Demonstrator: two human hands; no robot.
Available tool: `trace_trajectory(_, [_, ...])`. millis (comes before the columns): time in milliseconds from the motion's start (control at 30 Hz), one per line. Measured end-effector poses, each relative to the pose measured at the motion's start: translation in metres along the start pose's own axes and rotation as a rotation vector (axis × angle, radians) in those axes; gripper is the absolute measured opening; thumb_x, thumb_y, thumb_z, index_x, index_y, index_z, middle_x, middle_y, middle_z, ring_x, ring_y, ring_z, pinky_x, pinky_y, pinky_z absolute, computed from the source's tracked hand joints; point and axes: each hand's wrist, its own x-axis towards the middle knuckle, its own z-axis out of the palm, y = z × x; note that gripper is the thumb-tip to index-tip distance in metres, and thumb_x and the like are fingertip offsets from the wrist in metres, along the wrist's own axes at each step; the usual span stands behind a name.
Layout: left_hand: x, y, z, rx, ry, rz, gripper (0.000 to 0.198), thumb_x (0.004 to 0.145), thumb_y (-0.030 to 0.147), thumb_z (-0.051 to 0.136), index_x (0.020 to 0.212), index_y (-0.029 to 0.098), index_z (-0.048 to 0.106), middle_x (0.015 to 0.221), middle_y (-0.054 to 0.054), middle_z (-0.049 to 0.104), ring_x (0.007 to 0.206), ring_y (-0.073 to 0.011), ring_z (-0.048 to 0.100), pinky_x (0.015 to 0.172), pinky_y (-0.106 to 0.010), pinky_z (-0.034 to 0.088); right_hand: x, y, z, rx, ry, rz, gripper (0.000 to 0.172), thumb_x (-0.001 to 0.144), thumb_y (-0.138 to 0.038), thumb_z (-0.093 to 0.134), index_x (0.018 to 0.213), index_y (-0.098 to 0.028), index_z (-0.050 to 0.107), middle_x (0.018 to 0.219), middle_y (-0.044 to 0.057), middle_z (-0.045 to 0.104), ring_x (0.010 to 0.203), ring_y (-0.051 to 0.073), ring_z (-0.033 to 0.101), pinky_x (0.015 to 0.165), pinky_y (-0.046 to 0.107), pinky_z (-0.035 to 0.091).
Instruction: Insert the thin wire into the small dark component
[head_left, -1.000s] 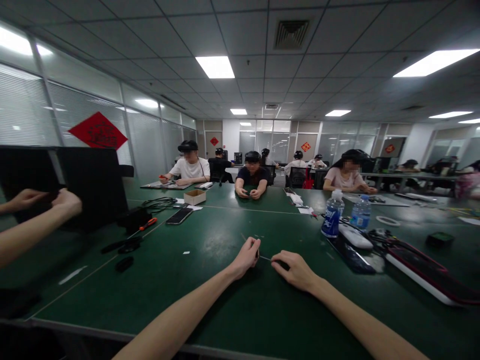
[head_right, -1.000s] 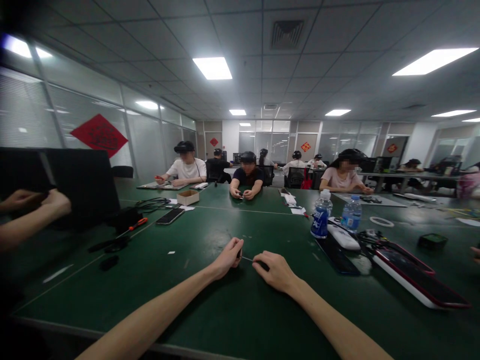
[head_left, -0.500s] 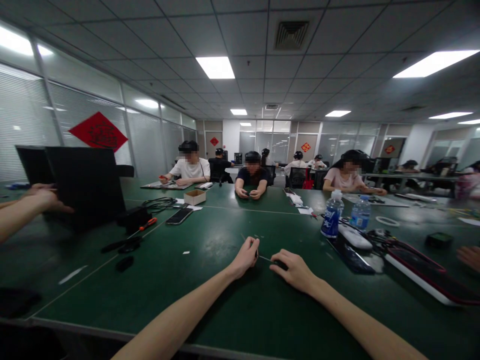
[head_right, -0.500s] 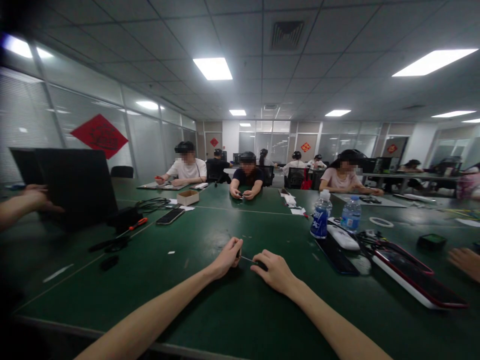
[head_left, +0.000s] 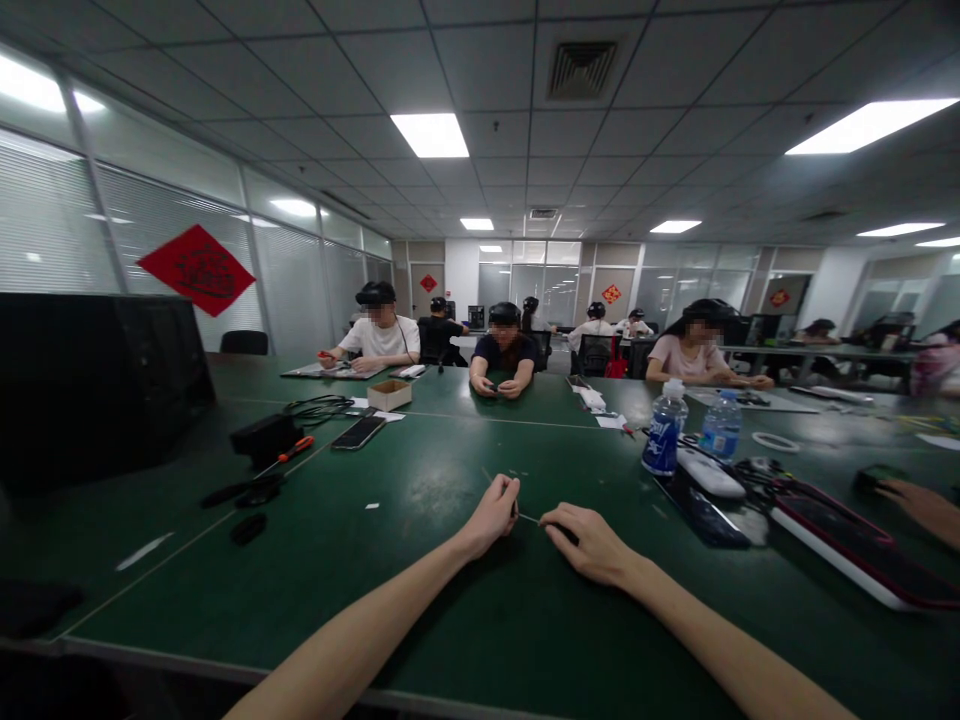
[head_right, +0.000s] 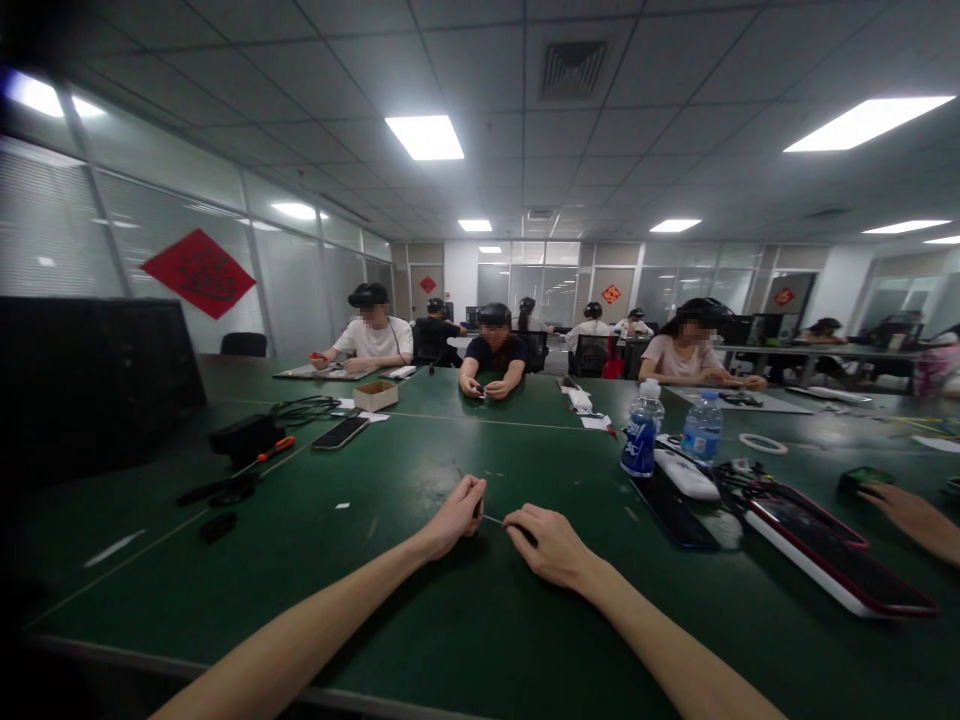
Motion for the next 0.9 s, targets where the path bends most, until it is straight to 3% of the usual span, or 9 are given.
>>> trace_trajectory(900, [0.0039,-0.0044,-0.0020,-0.025,0.004,-0.019,0.040,0.080,0.062,0.038,0.086,0.022,0.038,0.059,0.006,0.042,0.039,-0.0042,0.028,0.037,-0.016,0.019,-0.0015,0.0011,0.0045,0.011,0.059,-0.018,0.026,0.093,-0.030,0.037,0.105,-0.019,0.059,0.094,0.006,0.060,0.081,0.016,0.056,0.073,0.028,0.045])
